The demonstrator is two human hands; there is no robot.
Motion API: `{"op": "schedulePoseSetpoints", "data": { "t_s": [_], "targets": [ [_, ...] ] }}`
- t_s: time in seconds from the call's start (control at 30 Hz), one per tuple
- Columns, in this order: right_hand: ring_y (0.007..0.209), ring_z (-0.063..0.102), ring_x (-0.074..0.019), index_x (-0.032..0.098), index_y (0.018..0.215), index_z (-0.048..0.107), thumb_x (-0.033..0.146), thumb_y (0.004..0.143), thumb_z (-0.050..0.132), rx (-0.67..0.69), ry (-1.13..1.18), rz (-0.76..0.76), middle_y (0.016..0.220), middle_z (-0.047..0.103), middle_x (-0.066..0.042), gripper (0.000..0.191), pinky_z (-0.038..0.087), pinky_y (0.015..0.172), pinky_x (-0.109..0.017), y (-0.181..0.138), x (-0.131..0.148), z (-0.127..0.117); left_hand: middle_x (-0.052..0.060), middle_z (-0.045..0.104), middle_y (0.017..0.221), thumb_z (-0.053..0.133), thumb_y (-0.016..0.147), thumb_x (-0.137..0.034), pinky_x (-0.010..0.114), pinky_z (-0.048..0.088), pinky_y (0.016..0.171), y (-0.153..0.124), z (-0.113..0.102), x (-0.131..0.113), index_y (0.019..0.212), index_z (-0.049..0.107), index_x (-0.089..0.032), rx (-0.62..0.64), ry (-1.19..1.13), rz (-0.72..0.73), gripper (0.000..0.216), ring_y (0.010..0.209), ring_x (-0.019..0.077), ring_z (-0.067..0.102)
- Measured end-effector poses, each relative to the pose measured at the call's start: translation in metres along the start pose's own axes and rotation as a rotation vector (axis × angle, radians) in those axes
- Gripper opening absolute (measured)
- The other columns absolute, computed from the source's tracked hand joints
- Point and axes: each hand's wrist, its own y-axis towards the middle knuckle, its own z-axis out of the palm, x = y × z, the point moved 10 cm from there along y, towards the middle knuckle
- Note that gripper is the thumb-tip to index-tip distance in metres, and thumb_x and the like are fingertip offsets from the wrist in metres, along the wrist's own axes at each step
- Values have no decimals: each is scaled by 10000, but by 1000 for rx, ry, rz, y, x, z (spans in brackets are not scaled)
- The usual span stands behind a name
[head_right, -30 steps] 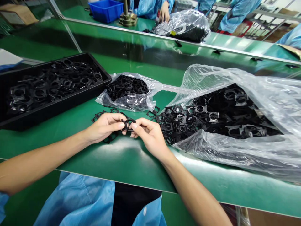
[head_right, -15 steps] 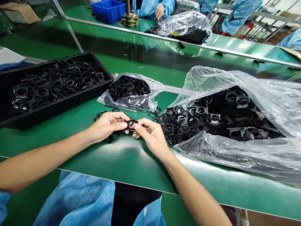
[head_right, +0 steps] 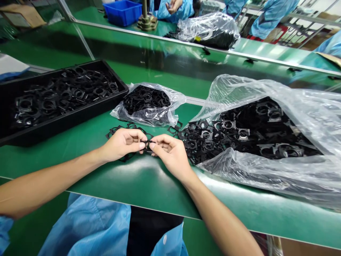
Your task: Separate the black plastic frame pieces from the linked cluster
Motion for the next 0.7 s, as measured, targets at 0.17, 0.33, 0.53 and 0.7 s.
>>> {"op": "schedulePoseSetpoints", "data": {
  "t_s": [0.17, 0.33, 0.53, 0.7],
  "targets": [
    [555, 606, -103, 175, 727, 692, 445, 634, 896, -7, 82, 38, 696, 661, 13, 351, 562, 603, -265, 0, -3, 3, -12, 613, 635, 733, 704, -206, 196, 426, 562, -1, 6, -8, 726, 662, -123, 54, 70, 37, 112, 562, 74, 521],
    [572, 595, -97, 174, 740, 697, 412, 658, 884, 10, 106, 42, 704, 657, 19, 314, 567, 638, -272, 0, -3, 5, -38, 568, 615, 709, 706, -212, 180, 390, 542, -1, 7, -9, 712, 617, -126, 68, 77, 21, 126, 555, 60, 480],
    [595, 597, -103, 163, 764, 734, 377, 658, 880, 49, 116, 121, 728, 691, -1, 281, 533, 643, -258, -1, -9, 6, -45, 563, 608, 703, 703, -184, 169, 376, 530, 0, 6, -7, 700, 619, -125, 63, 109, 29, 102, 543, 49, 459],
    [604, 587, -96, 165, 734, 711, 308, 709, 830, 69, 152, 132, 691, 654, 16, 188, 511, 627, -234, 0, -12, 8, -34, 598, 624, 737, 710, -189, 168, 426, 552, 0, 5, -5, 718, 643, -122, 50, 57, 21, 115, 556, 54, 506]
  ]
}}
